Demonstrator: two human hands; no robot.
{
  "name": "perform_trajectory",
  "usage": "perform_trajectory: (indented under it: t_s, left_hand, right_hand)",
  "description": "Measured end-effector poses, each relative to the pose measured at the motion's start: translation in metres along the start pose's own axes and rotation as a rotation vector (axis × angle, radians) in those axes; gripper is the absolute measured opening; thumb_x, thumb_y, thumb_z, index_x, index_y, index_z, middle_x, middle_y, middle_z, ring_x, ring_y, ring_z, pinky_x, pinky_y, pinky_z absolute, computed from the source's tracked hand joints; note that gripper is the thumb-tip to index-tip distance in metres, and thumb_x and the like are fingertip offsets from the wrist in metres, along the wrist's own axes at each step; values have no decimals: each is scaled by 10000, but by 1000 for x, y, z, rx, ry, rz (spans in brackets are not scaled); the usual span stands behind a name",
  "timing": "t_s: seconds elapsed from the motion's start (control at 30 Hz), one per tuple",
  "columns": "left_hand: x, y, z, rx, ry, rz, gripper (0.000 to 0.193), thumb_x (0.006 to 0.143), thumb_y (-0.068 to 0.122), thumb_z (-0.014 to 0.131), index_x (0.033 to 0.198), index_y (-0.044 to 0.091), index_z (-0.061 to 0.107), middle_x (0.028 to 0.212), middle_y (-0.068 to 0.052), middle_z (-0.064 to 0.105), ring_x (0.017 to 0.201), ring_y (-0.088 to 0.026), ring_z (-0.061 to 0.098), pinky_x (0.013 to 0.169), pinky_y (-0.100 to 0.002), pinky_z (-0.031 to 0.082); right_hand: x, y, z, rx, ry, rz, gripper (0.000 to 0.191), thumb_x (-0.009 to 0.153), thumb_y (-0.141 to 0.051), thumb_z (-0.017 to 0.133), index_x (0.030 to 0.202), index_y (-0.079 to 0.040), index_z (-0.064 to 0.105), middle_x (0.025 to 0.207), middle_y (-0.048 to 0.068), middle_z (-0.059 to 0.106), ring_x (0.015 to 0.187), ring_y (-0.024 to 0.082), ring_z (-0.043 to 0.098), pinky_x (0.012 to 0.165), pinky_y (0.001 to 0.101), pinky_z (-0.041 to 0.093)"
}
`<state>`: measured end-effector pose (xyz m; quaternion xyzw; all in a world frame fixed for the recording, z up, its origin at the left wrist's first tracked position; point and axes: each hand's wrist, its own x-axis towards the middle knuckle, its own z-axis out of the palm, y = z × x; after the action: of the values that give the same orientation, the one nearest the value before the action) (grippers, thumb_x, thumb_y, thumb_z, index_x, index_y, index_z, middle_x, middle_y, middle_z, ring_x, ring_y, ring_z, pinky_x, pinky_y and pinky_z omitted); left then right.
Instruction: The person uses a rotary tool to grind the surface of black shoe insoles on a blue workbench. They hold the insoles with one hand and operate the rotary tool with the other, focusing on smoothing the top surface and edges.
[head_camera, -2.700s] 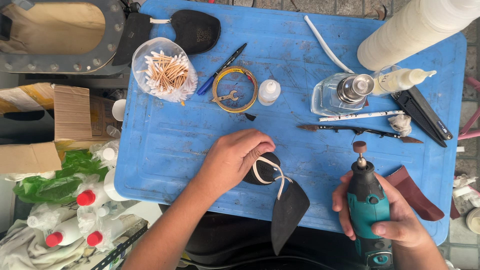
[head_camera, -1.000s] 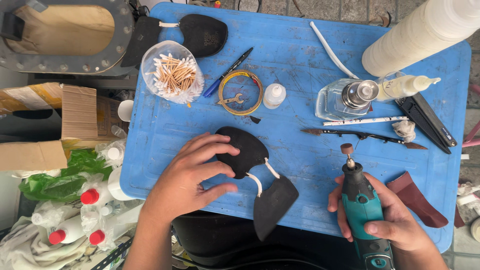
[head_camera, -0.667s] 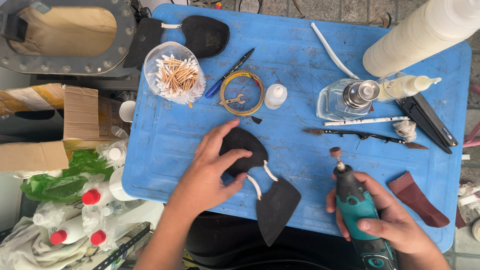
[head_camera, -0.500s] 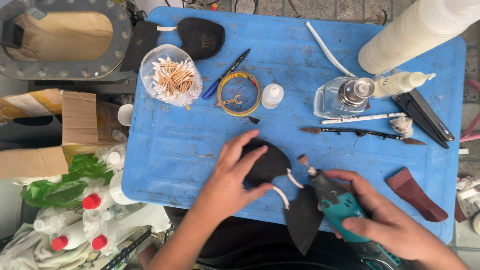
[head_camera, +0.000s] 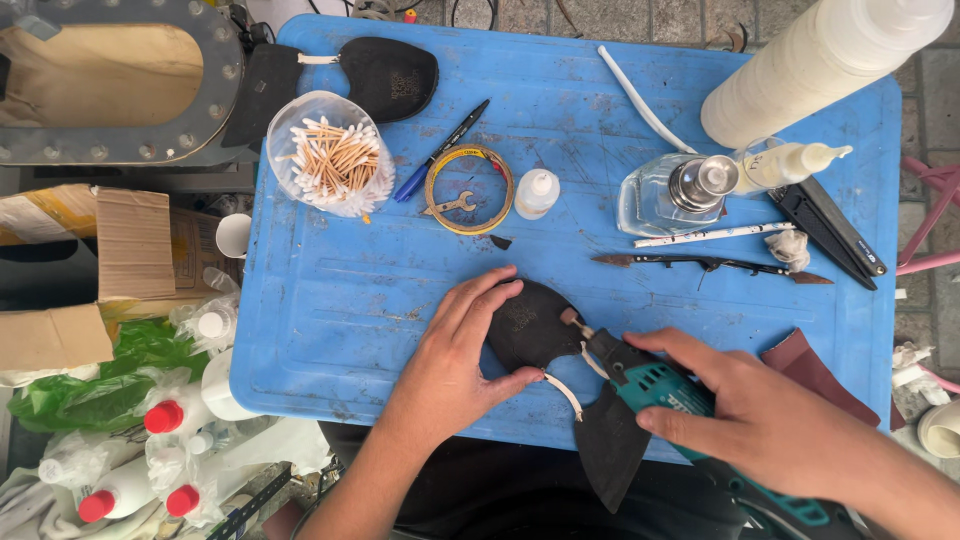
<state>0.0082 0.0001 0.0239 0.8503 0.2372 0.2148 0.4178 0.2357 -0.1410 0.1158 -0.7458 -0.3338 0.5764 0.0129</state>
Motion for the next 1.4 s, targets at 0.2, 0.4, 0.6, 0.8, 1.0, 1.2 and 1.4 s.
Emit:
perform_trajectory:
  t_s: [0.2, 0.4, 0.6, 0.8, 1.0, 1.2, 1.4]
  left_hand:
    - [2, 2, 0, -21, -1, -37, 929, 639, 260, 948, 1418, 48, 490, 1486, -147, 516, 1371, -361, 507, 1135, -457, 443]
    - [2, 1, -1, -31, -8, -50, 945, 639, 263, 952, 1435, 55, 487, 1492, -137, 527, 1386, -354, 501, 1143, -456, 447]
    - [2, 2, 1, -28, -3, -46, 1007, 623, 274, 953, 1471, 53, 456, 1503, -150, 512, 1377, -365, 493, 1142, -458, 439]
    - [2, 1, 0, -30, -3, -29, 1002, 644, 280, 954, 1479, 51, 450, 1511, -150, 512, 1388, -364, 496, 1145, -460, 441]
    - [1, 1, 0, -28, 5, -39, 1000, 629, 272, 944, 1477, 55, 462, 1511, -144, 519, 1386, -362, 504, 1141, -453, 451]
    - [2, 2, -1, -23, 8, -23, 970, 641, 280, 947, 1456, 47, 474, 1509, -148, 516, 1393, -364, 491, 1150, -462, 433]
    - [-1, 1, 3, 2, 56, -12, 891, 684, 267, 915, 1433, 50, 484, 1476, -159, 553, 1355, -368, 536, 1119, -452, 457]
  right_hand:
    - [24, -10, 1, 204, 86, -519, 657, 870, -306, 797, 1459, -105, 588, 973, 44, 769, 805, 84, 674, 695, 283, 552]
    - [18, -22, -10, -35, 28, -46, 719, 836, -329, 834, 1505, -307, 572, 878, 75, 794, 719, 174, 650, 714, 342, 546]
    - [31, -25, 0, 65, 48, -439, 723, 779, -296, 799, 1464, -206, 589, 967, 62, 808, 804, 129, 758, 803, 290, 574]
    - [34, -18, 3, 74, 112, -601, 747, 804, -314, 817, 1499, -162, 589, 1145, 98, 796, 1001, 206, 705, 884, 324, 550]
    - [32, -22, 6, -72, 38, -350, 785, 746, -343, 792, 1502, -280, 590, 1033, 89, 759, 974, 229, 670, 867, 320, 539]
    - [17, -8, -5, -105, 140, -227, 820, 758, -376, 822, 1530, -299, 559, 1056, 69, 723, 953, 220, 684, 847, 318, 556]
    - [4, -6, -4, -112, 134, -83, 823, 755, -395, 839, 1519, -336, 539, 1094, 26, 718, 921, 198, 714, 805, 319, 567]
